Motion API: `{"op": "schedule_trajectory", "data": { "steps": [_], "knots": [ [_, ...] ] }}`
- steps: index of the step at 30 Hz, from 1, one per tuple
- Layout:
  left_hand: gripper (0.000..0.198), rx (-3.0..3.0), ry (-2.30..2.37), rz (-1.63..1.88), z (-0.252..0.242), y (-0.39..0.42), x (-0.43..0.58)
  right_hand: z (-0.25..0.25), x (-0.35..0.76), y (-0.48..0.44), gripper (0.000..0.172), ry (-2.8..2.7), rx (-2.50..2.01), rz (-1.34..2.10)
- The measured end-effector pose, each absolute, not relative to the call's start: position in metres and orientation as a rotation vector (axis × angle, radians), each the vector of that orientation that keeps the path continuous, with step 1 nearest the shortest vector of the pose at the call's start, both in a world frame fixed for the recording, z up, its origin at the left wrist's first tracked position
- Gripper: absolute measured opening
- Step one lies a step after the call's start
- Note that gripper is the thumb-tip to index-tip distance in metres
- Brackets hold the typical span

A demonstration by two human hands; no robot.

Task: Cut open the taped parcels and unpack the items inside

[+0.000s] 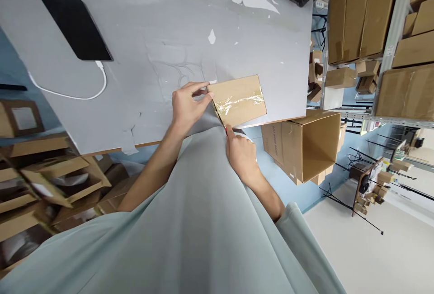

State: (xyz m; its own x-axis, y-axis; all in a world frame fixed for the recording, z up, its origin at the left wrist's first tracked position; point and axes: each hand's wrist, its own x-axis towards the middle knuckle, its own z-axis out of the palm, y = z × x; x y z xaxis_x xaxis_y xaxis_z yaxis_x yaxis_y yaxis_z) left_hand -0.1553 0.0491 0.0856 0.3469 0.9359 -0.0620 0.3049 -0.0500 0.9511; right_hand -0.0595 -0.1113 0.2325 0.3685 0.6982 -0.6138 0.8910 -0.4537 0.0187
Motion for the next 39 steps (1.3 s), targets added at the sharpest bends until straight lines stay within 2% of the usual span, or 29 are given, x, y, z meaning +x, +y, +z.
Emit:
{"op": "schedule_trajectory", "data": {
  "steps": [4, 13, 16, 20, 25, 33, 39],
  "knots": [
    [0.041, 1.618, 1.166, 0.762, 0.086, 0.046, -0.156, 0.237, -0.031, -0.122, 0.054, 1.489, 2.508, -0.734],
    [0.048, 1.598, 1.258, 0.833, 0.084, 0.055, -0.142, 0.204, 0.073, -0.120, 0.055, 1.349, 2.923, -0.585],
    [0.047, 1.817, 1.259, 0.818, 0.105, 0.049, -0.122, 0.198, 0.087, -0.119, 0.053, 1.376, 2.931, -0.670],
    [0.037, 2.080, 1.000, 0.629, 0.123, 0.034, -0.070, 0.191, 0.099, -0.114, 0.052, 1.462, 2.926, -0.771],
    [0.041, 2.172, 0.884, 0.495, 0.114, 0.025, -0.032, 0.185, 0.110, -0.100, 0.053, 1.540, 2.912, -0.869],
    [0.044, 2.176, 0.918, 0.485, 0.110, 0.026, -0.038, 0.179, 0.114, -0.076, 0.052, 1.600, 2.796, -0.973],
    [0.046, 2.114, 0.906, 0.497, 0.109, 0.027, -0.038, 0.175, 0.108, -0.072, 0.055, 1.526, 2.763, -0.927]
  ]
}}
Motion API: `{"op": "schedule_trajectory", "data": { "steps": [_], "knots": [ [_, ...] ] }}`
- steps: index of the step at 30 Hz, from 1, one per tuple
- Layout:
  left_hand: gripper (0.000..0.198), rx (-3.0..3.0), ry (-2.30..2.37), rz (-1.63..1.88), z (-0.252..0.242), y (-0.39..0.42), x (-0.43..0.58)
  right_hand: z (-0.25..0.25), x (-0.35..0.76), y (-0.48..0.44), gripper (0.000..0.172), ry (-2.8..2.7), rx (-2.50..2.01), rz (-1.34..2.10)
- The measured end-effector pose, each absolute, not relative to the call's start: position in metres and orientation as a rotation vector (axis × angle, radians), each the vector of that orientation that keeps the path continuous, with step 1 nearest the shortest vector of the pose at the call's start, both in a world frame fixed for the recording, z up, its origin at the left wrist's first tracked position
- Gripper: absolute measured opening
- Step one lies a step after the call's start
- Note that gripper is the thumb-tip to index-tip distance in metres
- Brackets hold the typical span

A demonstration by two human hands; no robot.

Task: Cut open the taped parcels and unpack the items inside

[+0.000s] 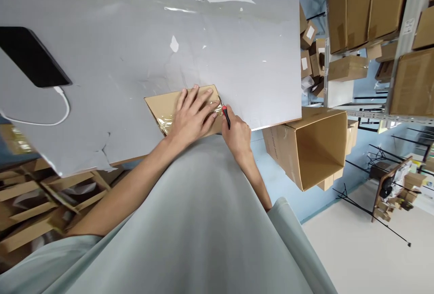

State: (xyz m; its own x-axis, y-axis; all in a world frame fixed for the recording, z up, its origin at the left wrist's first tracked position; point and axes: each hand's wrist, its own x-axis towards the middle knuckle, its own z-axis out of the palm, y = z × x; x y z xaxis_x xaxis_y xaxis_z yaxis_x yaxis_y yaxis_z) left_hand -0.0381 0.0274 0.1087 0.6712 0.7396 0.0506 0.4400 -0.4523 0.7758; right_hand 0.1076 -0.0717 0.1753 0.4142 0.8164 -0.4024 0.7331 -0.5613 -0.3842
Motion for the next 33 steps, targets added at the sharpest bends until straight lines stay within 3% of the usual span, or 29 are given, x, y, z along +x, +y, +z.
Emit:
{"op": "schedule_trajectory", "data": {
  "steps": [19, 33],
  "knots": [
    [0.048, 2.234, 0.805, 0.536, 0.097, 0.021, -0.037, 0.218, 0.068, -0.055, 0.055, -1.401, -3.008, 0.760],
    [0.045, 2.194, 0.745, 0.568, 0.094, 0.019, -0.038, 0.225, 0.056, -0.071, 0.047, -1.301, -3.073, 0.805]
  ]
}}
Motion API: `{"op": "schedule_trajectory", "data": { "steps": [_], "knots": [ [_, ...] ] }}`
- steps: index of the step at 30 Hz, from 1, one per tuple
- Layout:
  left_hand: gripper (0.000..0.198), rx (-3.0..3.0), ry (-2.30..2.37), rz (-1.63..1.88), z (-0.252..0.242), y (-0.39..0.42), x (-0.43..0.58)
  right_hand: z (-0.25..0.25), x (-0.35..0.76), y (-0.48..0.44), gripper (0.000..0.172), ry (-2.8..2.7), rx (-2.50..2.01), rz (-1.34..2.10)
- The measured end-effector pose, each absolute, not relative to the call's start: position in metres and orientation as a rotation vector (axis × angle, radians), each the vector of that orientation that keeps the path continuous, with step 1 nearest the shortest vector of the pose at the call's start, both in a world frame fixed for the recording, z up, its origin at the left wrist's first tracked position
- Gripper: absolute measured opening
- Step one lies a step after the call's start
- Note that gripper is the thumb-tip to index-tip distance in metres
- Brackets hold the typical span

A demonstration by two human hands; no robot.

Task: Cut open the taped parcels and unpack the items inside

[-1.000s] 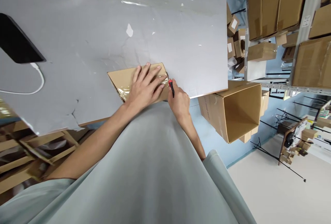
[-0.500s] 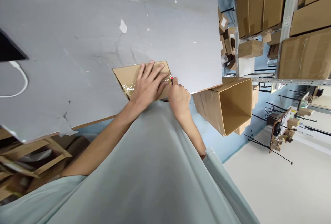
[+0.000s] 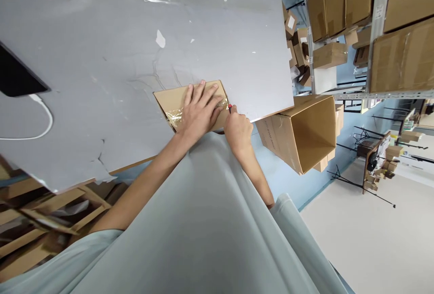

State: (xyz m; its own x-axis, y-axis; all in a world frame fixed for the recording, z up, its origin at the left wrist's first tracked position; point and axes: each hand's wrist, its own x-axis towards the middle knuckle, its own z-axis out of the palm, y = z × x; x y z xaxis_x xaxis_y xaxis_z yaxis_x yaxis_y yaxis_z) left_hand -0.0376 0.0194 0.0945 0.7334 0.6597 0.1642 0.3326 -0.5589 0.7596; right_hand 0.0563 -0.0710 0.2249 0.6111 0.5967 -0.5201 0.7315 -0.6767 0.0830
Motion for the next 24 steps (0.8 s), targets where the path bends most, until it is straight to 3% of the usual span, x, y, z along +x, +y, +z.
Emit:
{"op": "schedule_trajectory", "data": {
  "steps": [20, 24],
  "knots": [
    [0.039, 2.328, 0.789, 0.482, 0.090, 0.006, -0.045, 0.198, 0.080, -0.094, 0.049, 1.114, 2.584, -0.880],
    [0.039, 2.355, 0.823, 0.460, 0.088, 0.009, -0.045, 0.212, 0.087, -0.119, 0.050, 1.209, 2.566, -1.034]
  ]
}}
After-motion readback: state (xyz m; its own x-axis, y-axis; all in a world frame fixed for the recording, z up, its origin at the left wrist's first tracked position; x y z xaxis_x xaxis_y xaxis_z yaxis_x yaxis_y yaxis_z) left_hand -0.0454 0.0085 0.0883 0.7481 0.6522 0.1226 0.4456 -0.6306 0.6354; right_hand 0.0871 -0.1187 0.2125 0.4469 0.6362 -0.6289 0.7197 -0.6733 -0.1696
